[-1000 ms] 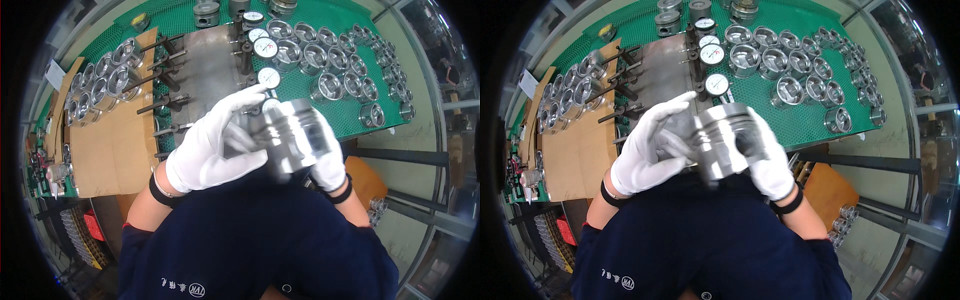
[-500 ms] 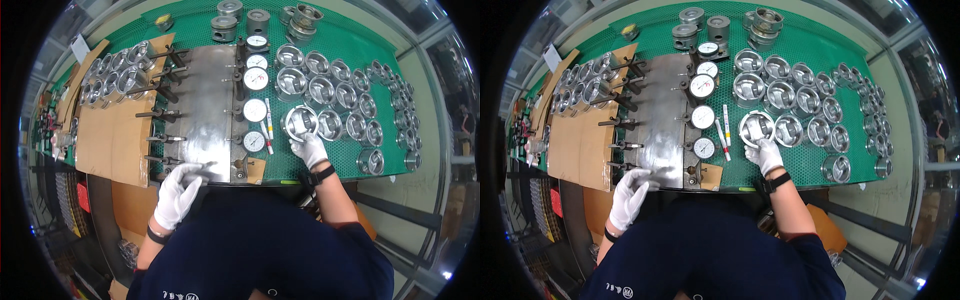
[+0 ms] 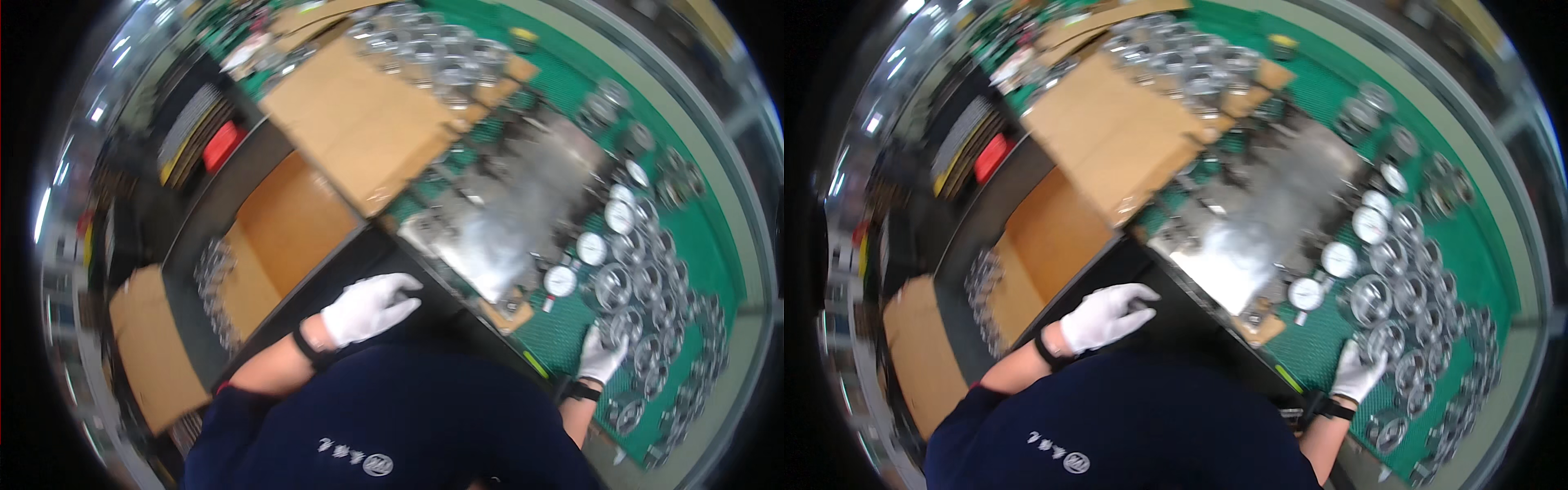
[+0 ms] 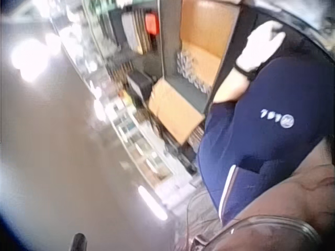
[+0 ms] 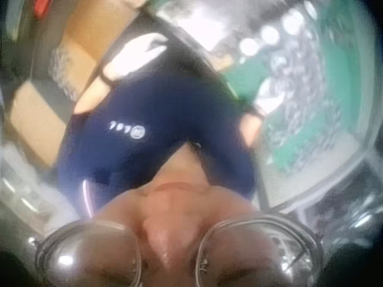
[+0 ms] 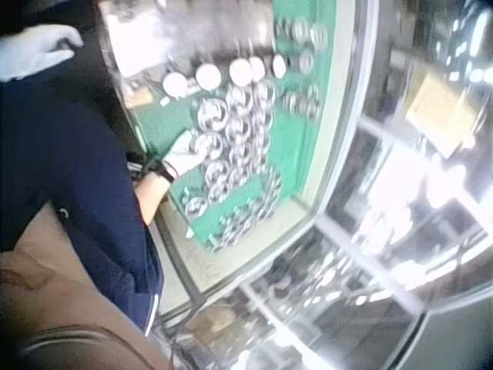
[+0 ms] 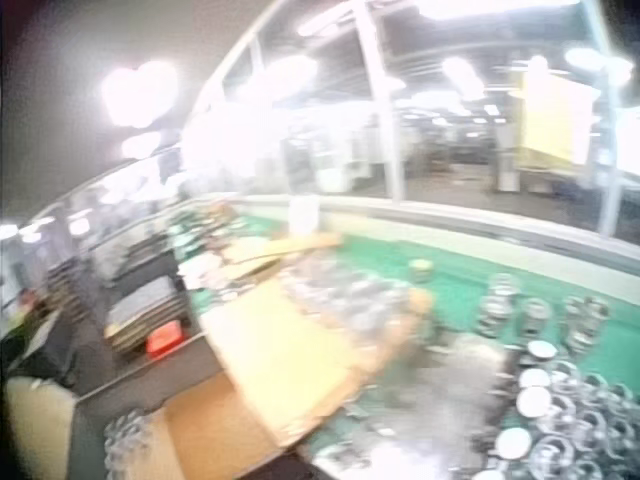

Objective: Inspecting metal pistons using dial gauges and sorting them into storage bins.

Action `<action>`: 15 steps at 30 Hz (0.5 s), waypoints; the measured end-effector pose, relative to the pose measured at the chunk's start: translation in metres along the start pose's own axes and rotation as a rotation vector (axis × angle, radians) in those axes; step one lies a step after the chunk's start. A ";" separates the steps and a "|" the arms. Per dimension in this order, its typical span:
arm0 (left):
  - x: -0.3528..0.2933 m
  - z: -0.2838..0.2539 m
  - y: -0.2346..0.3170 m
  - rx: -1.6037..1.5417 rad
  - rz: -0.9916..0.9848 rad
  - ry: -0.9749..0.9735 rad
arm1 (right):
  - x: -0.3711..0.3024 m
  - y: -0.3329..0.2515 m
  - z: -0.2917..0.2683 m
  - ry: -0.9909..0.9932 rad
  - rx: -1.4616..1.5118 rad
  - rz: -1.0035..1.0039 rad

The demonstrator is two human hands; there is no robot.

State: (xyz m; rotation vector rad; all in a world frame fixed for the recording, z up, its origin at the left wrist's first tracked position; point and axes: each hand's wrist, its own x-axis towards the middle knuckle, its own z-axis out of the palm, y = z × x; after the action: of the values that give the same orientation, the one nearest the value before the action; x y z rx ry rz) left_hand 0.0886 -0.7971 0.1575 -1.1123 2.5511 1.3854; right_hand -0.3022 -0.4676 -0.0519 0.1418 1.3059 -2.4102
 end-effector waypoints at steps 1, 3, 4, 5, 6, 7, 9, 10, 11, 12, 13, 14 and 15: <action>-0.007 0.000 -0.007 0.017 0.034 0.013 | 0.013 0.003 -0.014 0.023 -0.028 -0.024; -0.023 0.001 -0.028 0.032 0.074 0.031 | 0.024 0.017 -0.036 0.011 -0.338 -0.228; -0.032 -0.001 -0.037 0.029 0.078 0.039 | 0.024 0.026 -0.036 -0.032 -0.612 -0.413; -0.049 -0.002 -0.049 0.034 0.044 0.073 | -0.003 0.019 0.025 0.208 0.094 0.002; -0.061 -0.005 -0.063 0.020 0.036 0.092 | 0.001 0.006 0.006 0.218 0.348 0.254; -0.073 -0.006 -0.082 0.009 0.042 0.118 | -0.018 0.014 0.013 0.223 0.201 0.116; -0.104 -0.012 -0.121 -0.004 0.047 0.178 | -0.048 0.020 0.030 0.314 0.091 0.050; -0.122 -0.015 -0.143 -0.016 0.029 0.199 | -0.056 0.020 0.031 0.408 0.123 0.126; -0.139 -0.017 -0.163 -0.016 -0.009 0.231 | -0.070 0.030 0.019 0.329 -0.010 0.090; -0.158 -0.019 -0.182 -0.017 -0.049 0.265 | -0.080 0.044 0.007 0.275 -0.269 0.017; -0.177 -0.021 -0.197 -0.019 -0.123 0.267 | -0.097 0.063 0.008 0.258 -0.364 0.044; -0.195 -0.021 -0.216 -0.052 -0.152 0.291 | -0.118 0.081 0.013 0.237 -0.461 0.069; -0.214 -0.027 -0.236 -0.084 -0.180 0.305 | -0.086 0.057 -0.029 0.224 -0.486 0.036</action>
State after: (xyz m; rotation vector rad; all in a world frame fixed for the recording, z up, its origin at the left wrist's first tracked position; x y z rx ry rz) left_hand 0.3979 -0.7768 0.0778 -1.6380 2.5194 1.3840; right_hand -0.2037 -0.4461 -0.0893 0.2987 1.9291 -2.0188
